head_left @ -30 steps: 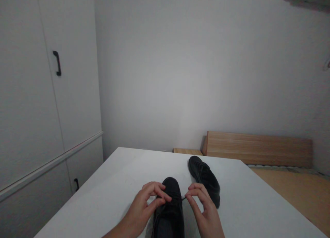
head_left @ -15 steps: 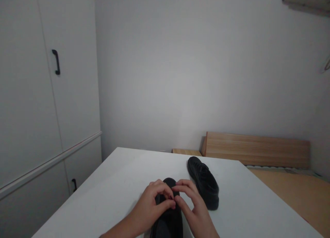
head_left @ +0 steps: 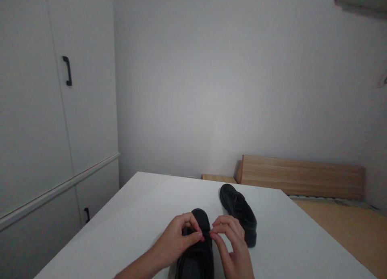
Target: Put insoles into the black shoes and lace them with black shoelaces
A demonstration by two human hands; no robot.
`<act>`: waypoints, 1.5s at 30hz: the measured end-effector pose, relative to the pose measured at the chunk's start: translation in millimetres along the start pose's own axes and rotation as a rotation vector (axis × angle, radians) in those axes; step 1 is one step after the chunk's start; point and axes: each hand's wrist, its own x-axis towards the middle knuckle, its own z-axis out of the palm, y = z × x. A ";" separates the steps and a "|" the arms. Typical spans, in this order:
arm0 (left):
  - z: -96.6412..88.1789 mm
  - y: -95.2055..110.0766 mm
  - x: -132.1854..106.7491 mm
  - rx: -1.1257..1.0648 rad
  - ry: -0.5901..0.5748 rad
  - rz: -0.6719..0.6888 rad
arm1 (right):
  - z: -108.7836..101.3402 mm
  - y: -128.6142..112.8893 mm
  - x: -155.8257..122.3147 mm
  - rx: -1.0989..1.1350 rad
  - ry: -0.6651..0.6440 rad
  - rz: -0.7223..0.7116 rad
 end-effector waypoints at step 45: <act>12.6 -5.4 -19.4 0.824 0.303 0.780 | -3.8 -7.4 33.8 0.261 -0.478 0.213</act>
